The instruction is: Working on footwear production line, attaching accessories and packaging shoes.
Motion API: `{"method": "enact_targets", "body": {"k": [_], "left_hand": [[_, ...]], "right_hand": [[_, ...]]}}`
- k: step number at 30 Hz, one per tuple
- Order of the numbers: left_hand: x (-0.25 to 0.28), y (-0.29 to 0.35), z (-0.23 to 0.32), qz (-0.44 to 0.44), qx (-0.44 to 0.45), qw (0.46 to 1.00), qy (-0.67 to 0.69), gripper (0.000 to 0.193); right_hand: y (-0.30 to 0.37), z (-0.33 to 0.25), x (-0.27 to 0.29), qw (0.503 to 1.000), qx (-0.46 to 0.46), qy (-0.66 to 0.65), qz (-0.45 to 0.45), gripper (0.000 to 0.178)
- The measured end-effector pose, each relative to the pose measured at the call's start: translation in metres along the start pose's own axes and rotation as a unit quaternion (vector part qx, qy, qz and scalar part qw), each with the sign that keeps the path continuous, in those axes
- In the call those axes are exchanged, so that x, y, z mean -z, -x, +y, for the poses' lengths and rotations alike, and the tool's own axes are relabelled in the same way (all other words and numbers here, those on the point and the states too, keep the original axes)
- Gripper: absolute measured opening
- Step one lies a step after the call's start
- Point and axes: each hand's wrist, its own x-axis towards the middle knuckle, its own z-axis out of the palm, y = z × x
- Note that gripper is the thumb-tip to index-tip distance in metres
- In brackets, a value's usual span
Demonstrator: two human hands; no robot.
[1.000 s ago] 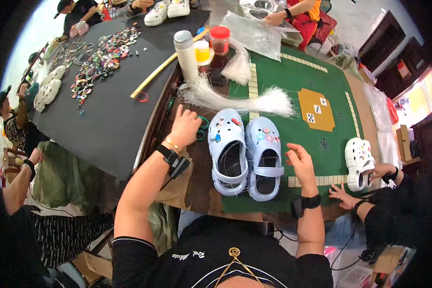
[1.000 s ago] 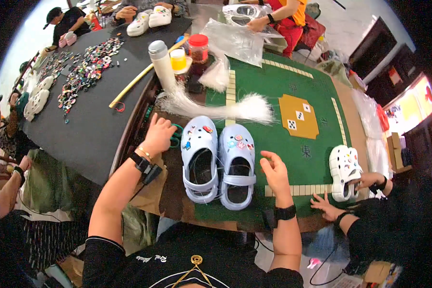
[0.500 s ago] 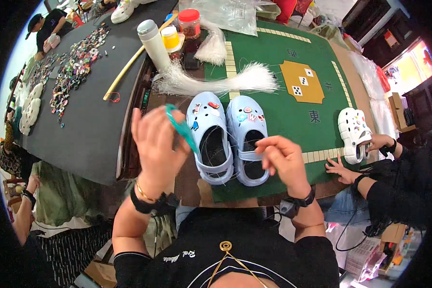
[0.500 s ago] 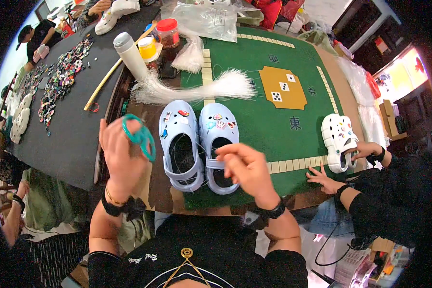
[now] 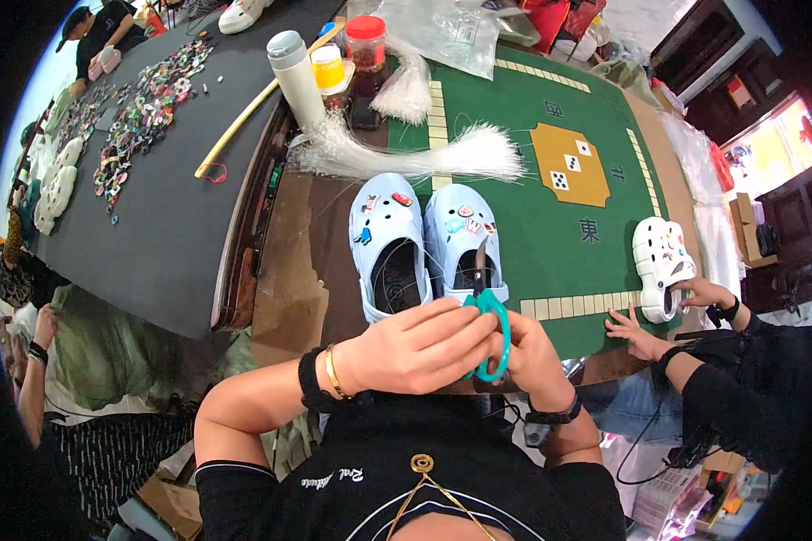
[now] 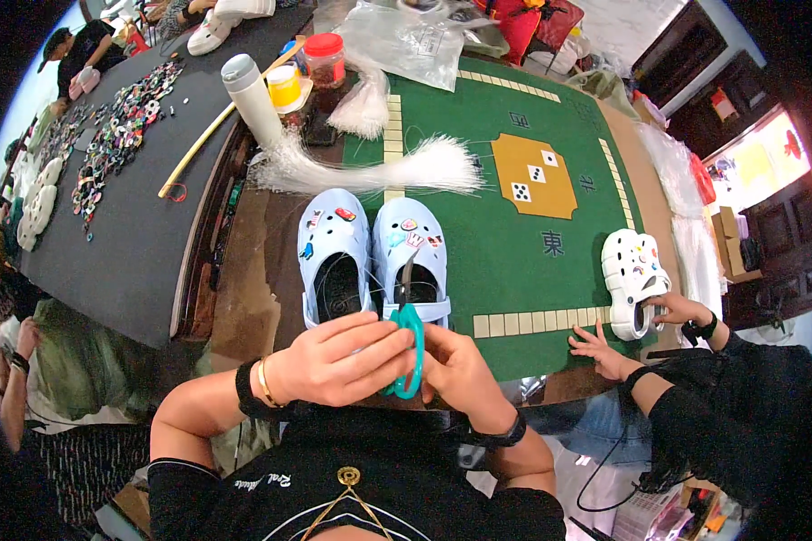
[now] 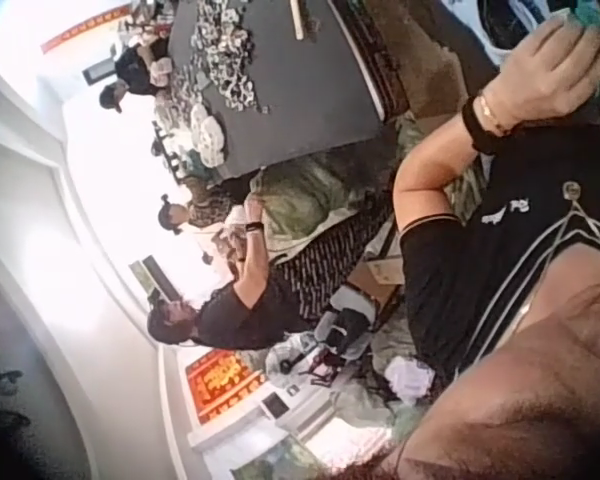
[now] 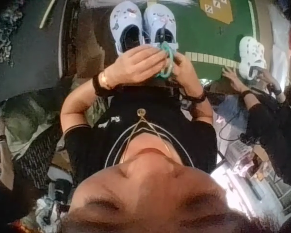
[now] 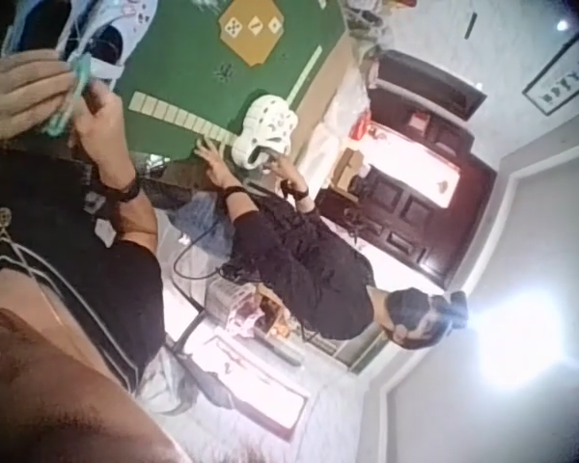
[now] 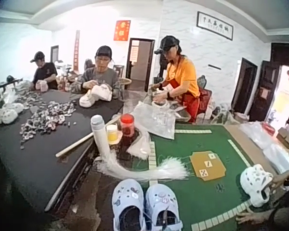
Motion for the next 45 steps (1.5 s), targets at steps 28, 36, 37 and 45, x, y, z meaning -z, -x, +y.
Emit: {"method": "enact_targets", "body": {"k": [28,36,37,45], "left_hand": [[-0.002,-0.005,-0.038,-0.142,0.311,0.940,0.004,0.060],[-0.025,0.021,-0.056,-0.212,0.273,0.938,-0.007,0.008],[-0.024,0.023,-0.056,-0.213,0.273,0.938,-0.007,0.008],[-0.006,0.020,-0.051,-0.162,0.309,0.937,0.017,0.007]], "right_hand": [[0.009,0.017,0.010,0.978,0.054,-0.201,0.000,0.051],[0.008,0.043,0.015,0.979,-0.067,-0.151,-0.123,0.053],[0.008,0.042,0.013,0.984,-0.080,-0.097,-0.129,0.054],[-0.001,0.056,0.012,0.954,-0.094,-0.050,-0.280,0.106]]}}
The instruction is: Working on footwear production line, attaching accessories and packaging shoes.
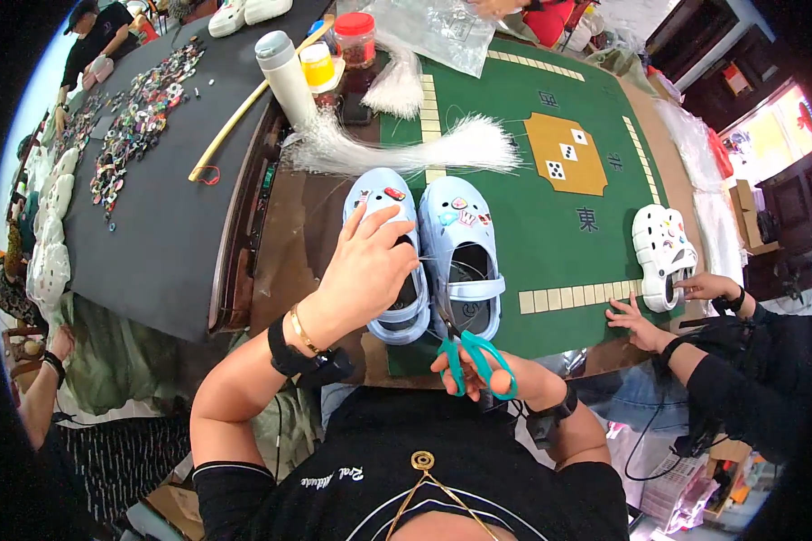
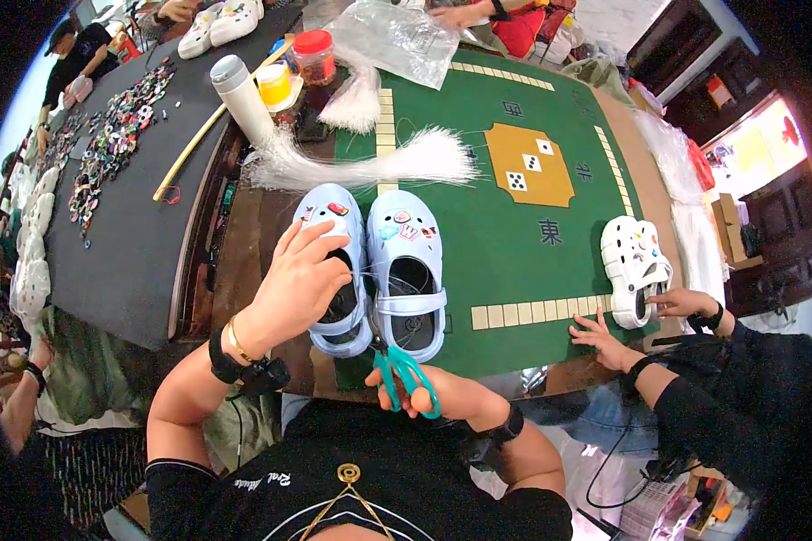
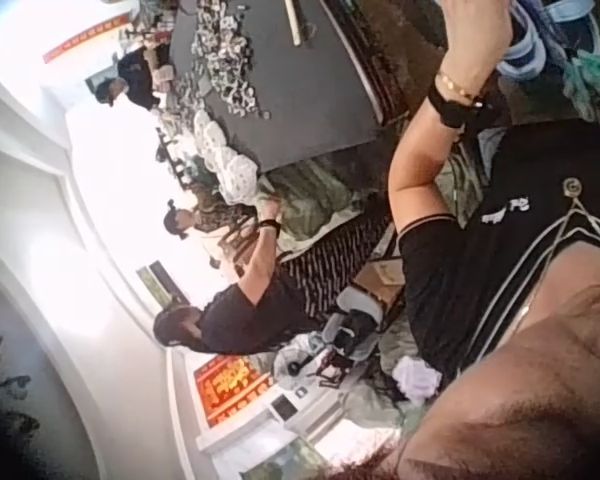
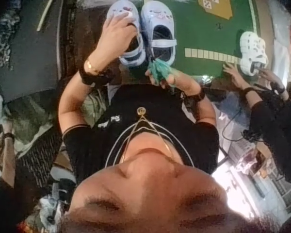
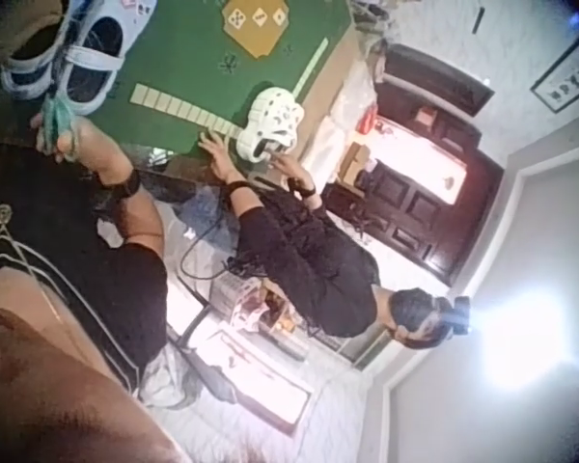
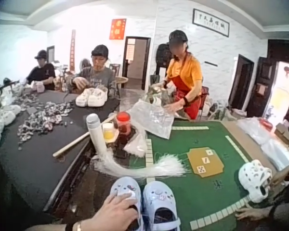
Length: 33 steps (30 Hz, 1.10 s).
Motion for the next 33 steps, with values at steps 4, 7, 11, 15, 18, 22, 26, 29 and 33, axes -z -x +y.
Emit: {"method": "enact_targets", "body": {"k": [4,7,11,15,18,22,26,29,33], "left_hand": [[0.010,0.001,0.006,-0.001,-0.013,1.000,-0.012,0.008],[0.013,0.003,0.010,-0.002,-0.022,0.999,-0.033,0.007],[0.015,0.004,0.015,0.003,-0.039,0.998,-0.050,0.006],[0.018,0.003,0.018,0.005,-0.049,0.997,-0.054,0.005],[0.021,0.003,0.019,0.003,-0.049,0.997,-0.054,0.004],[0.023,0.003,0.018,-0.003,-0.039,0.997,-0.059,0.003],[0.032,0.004,0.013,0.010,-0.024,0.998,-0.056,0.003],[0.036,0.005,0.012,0.016,-0.003,0.998,-0.057,0.003],[0.035,0.003,0.016,0.030,-0.018,0.998,-0.054,0.005]], "right_hand": [[-0.006,-0.022,-0.006,0.998,0.055,0.024,0.022,0.094],[-0.010,-0.030,-0.007,0.992,0.034,0.109,0.061,0.090],[-0.011,-0.042,-0.011,0.987,0.019,0.138,0.080,0.083],[-0.009,-0.050,-0.016,0.984,0.016,0.138,0.108,0.059],[-0.009,-0.043,-0.015,0.985,0.022,0.107,0.132,0.044],[-0.004,-0.044,-0.012,0.987,0.048,0.020,0.151,0.027],[0.003,-0.044,-0.010,0.985,0.053,0.023,0.161,0.041],[0.007,-0.040,-0.012,0.984,0.071,0.096,0.131,0.062],[0.003,-0.043,-0.010,0.975,0.035,0.187,0.119,0.079]]}}
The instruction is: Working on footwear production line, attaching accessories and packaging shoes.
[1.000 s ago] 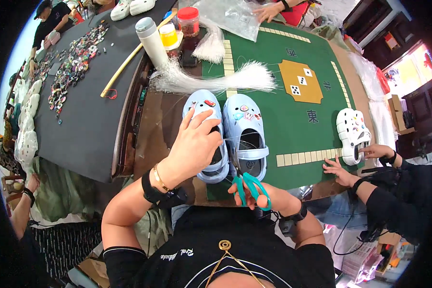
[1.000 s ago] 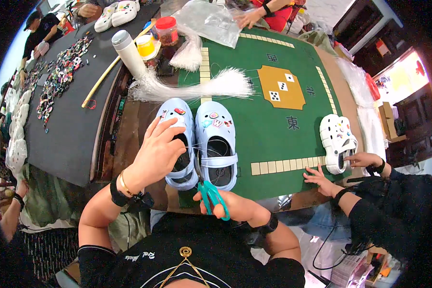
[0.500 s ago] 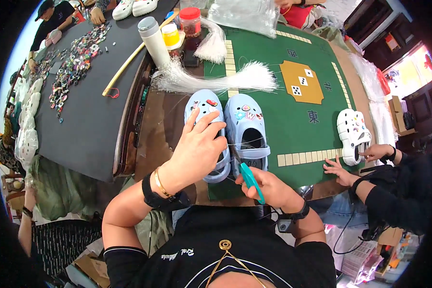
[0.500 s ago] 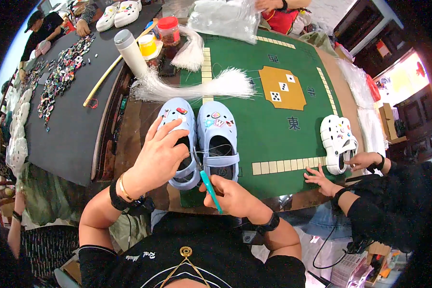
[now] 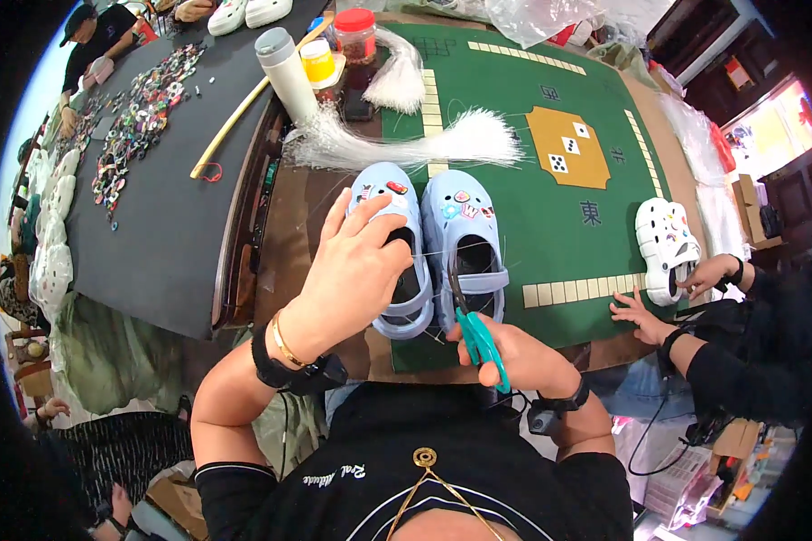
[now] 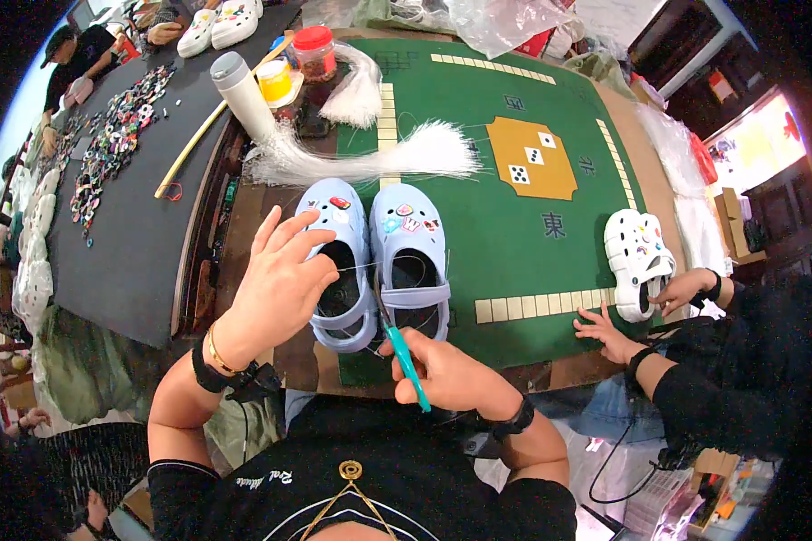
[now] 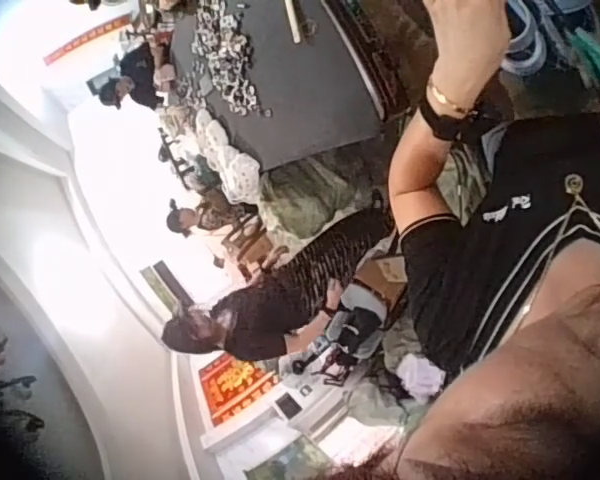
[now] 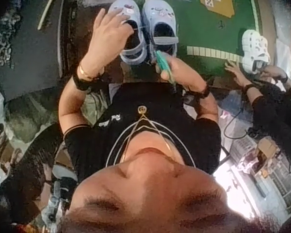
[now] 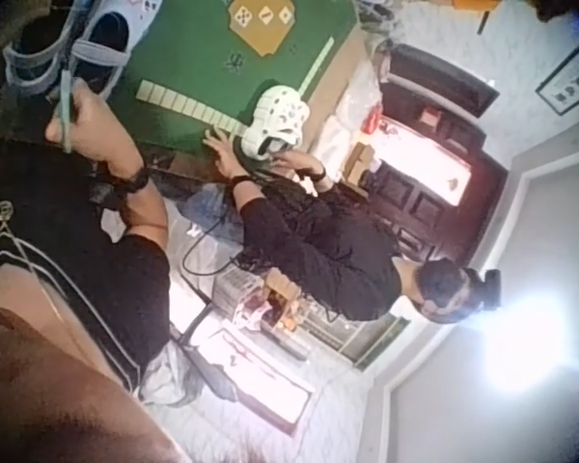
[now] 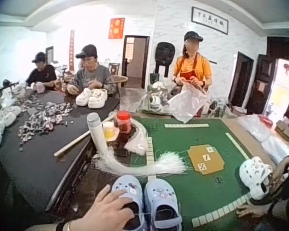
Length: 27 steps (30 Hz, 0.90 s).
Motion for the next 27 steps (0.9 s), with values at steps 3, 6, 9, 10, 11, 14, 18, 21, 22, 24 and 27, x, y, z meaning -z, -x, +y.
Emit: {"method": "enact_targets", "body": {"k": [3,6,9,10,11,14,18,21,22,24,27], "left_hand": [[0.002,0.000,0.004,-0.025,-0.003,1.000,-0.007,0.003],[0.000,0.002,0.006,-0.036,-0.011,0.999,-0.011,0.003],[0.008,0.001,0.005,-0.031,-0.015,0.999,-0.002,0.004],[0.012,0.000,0.004,-0.020,-0.005,1.000,0.007,0.003],[0.015,0.000,0.002,-0.007,0.004,1.000,0.016,0.003],[0.022,0.003,-0.004,0.001,0.017,1.000,0.012,0.004],[0.018,0.002,-0.004,0.003,0.018,1.000,0.019,0.003],[0.019,0.000,0.000,0.011,0.018,1.000,0.020,0.004],[0.018,-0.001,0.000,0.014,0.025,0.999,0.019,0.005],[0.018,-0.001,-0.001,0.020,0.035,0.999,0.008,0.002],[0.019,0.000,-0.001,0.020,0.034,0.999,0.010,0.002]], "right_hand": [[-0.004,-0.012,-0.003,0.996,0.032,0.076,0.030,0.069],[-0.007,-0.021,-0.003,0.997,-0.004,0.028,0.071,0.035],[-0.004,-0.022,-0.002,0.995,0.002,-0.059,0.083,0.023],[-0.001,-0.020,0.000,0.995,0.001,-0.060,0.083,0.023],[0.002,-0.018,0.001,0.992,0.008,-0.077,0.096,0.025],[0.007,-0.025,0.002,0.993,0.017,-0.069,0.098,0.033],[0.005,-0.027,0.006,0.997,0.024,0.056,0.038,0.056],[-0.002,-0.025,0.002,0.994,0.033,0.097,0.027,0.061],[-0.004,-0.022,0.002,0.992,0.020,0.121,0.021,0.079],[-0.005,-0.025,0.003,0.989,0.019,0.149,0.010,0.101],[-0.006,-0.030,0.003,0.989,0.021,0.142,0.017,0.101]]}}
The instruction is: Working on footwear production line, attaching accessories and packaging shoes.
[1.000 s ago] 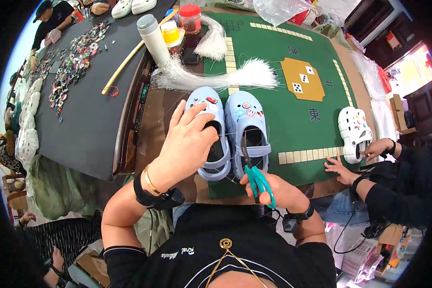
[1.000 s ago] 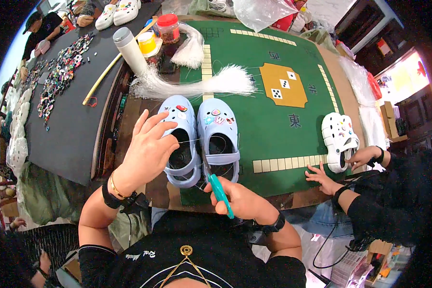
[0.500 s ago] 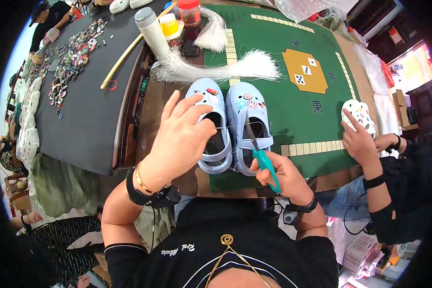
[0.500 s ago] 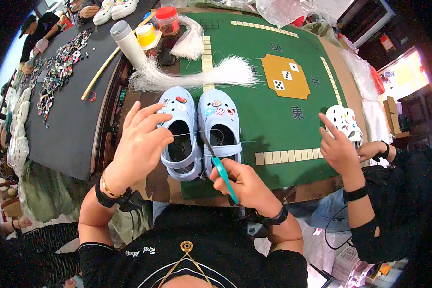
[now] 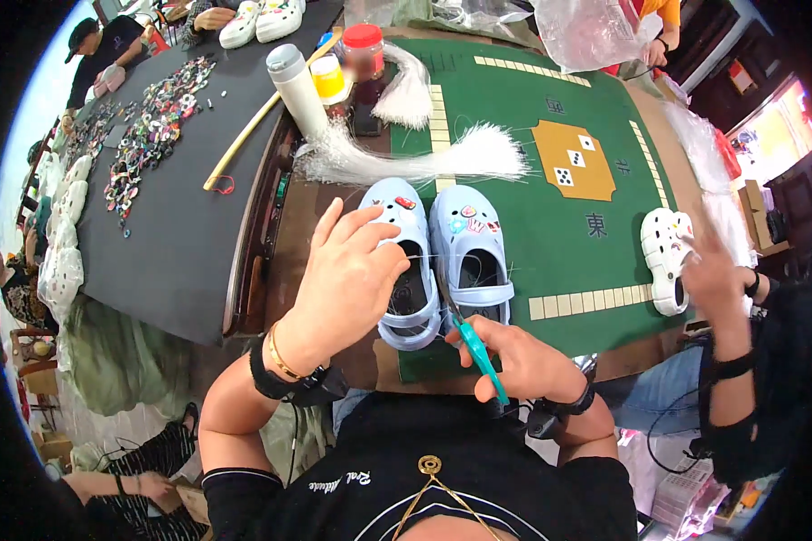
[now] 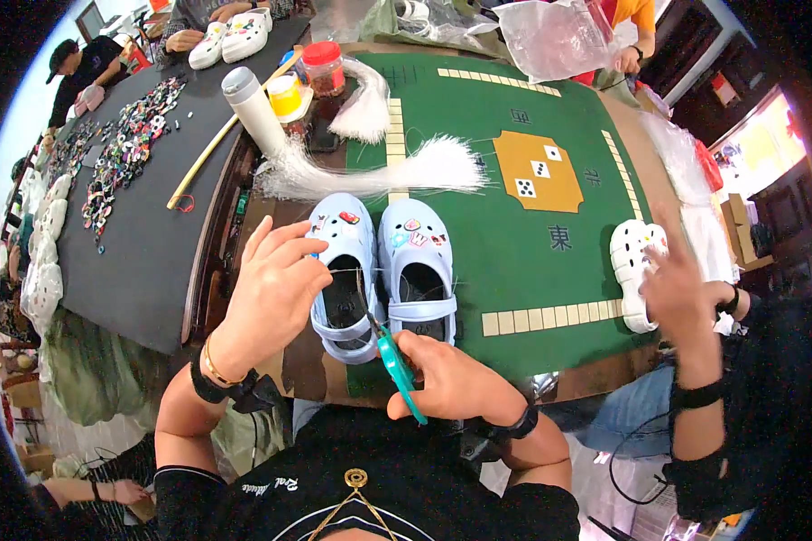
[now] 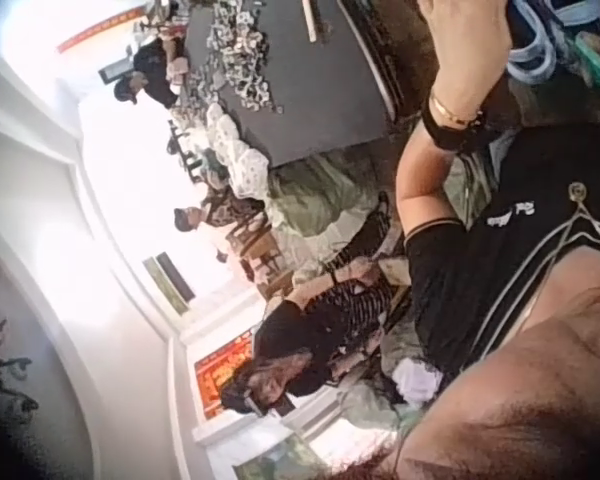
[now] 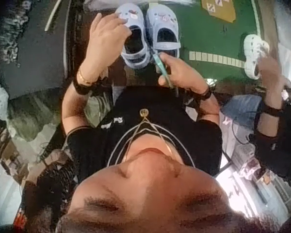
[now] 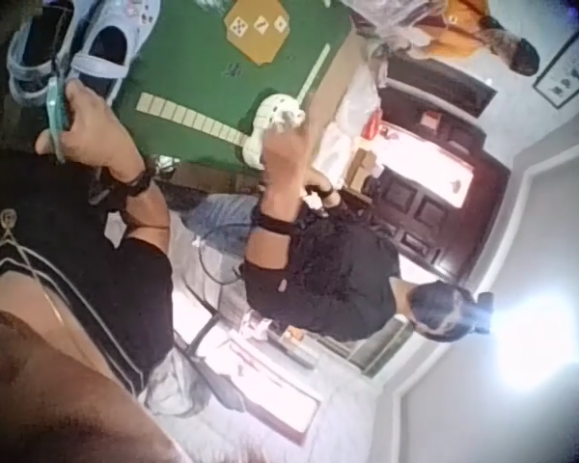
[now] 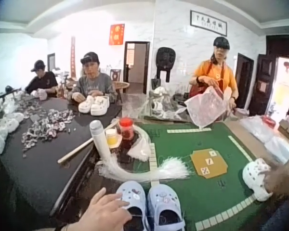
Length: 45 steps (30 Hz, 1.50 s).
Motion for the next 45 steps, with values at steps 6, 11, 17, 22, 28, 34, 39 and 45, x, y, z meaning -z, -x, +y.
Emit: {"method": "enact_targets", "body": {"k": [6,11,17,22,28,34,39,45], "left_hand": [[0.005,-0.002,0.004,-0.010,-0.011,1.000,0.001,0.003],[0.012,-0.002,-0.001,0.010,0.021,1.000,-0.012,0.003],[0.020,-0.004,-0.002,0.040,0.022,0.999,-0.007,0.005],[0.021,-0.002,-0.003,0.045,0.016,0.999,-0.012,0.005],[0.022,0.000,-0.001,0.041,0.007,0.999,-0.021,0.005],[0.025,0.002,0.003,0.032,0.004,0.999,-0.008,0.006],[0.032,0.003,-0.001,0.047,0.001,0.999,-0.013,0.004],[0.081,0.001,-0.015,0.189,0.000,0.981,-0.043,0.006]], "right_hand": [[-0.007,-0.003,0.000,0.997,0.041,-0.055,0.037,0.066],[-0.002,-0.005,0.003,1.000,-0.023,-0.013,-0.001,0.095],[-0.003,0.003,0.000,1.000,0.028,0.009,-0.003,0.066],[-0.006,-0.005,0.004,0.999,0.014,0.011,-0.028,0.089],[-0.015,-0.004,0.003,0.999,0.022,-0.011,-0.028,0.090],[-0.015,-0.009,0.000,0.991,0.052,-0.125,0.000,0.048],[-0.008,-0.014,0.001,0.977,0.036,-0.204,0.041,0.033],[0.002,-0.011,0.009,0.973,0.055,-0.208,0.086,0.036]]}}
